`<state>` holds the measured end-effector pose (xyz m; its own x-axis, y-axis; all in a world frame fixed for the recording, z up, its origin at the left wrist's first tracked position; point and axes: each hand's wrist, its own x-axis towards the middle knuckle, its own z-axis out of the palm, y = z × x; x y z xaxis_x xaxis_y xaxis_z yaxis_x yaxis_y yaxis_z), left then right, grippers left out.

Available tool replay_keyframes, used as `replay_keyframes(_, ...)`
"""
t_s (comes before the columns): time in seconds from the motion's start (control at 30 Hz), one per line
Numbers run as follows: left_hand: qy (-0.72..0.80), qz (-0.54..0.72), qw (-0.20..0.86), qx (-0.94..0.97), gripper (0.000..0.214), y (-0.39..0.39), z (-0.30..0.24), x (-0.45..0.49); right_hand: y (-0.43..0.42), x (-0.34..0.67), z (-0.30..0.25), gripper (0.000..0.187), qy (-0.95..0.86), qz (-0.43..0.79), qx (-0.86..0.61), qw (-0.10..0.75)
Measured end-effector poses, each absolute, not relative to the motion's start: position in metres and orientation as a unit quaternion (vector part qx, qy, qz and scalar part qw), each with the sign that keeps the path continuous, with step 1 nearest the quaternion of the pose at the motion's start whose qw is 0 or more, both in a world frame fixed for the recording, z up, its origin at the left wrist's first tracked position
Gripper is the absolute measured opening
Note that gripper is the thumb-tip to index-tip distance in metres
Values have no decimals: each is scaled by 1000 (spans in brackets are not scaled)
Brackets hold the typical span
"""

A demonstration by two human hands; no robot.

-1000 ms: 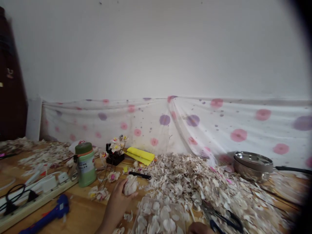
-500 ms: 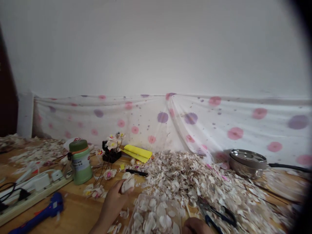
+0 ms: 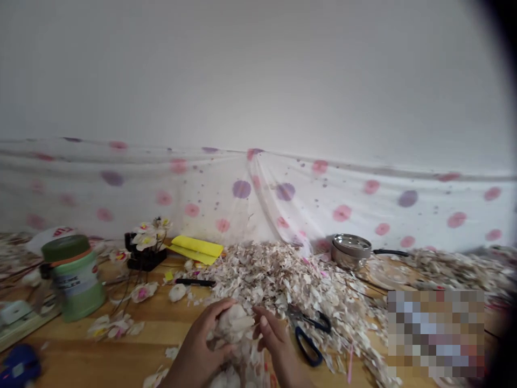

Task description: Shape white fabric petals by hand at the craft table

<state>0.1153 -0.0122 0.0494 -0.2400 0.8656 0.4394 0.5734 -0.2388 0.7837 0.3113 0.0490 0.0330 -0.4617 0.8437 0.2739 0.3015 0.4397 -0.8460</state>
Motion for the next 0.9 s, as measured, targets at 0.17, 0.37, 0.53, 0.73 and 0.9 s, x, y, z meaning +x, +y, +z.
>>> replay_keyframes(0.17, 587, 497, 68, 636, 54, -2, 34, 126, 46, 296, 20, 41, -763, 306, -308, 479)
replay_keyframes(0.37, 527, 483, -110, 691, 66, -3, 19, 122, 49, 291, -10, 16, -755, 224, -247, 564)
replay_keyframes(0.53, 532, 441, -142, 709, 68, -9, 15, 125, 45, 296, -25, 17, -754, 206, -211, 587)
replay_keyframes(0.73, 542, 413, -122, 722, 68, -15, 8, 125, 34, 298, -18, 11, -739, 266, -198, 586)
replay_keyframes(0.9, 530, 432, -41, 729, 59, -20, 8, 129, 36, 301, -5, 37, -667, 421, -246, 564)
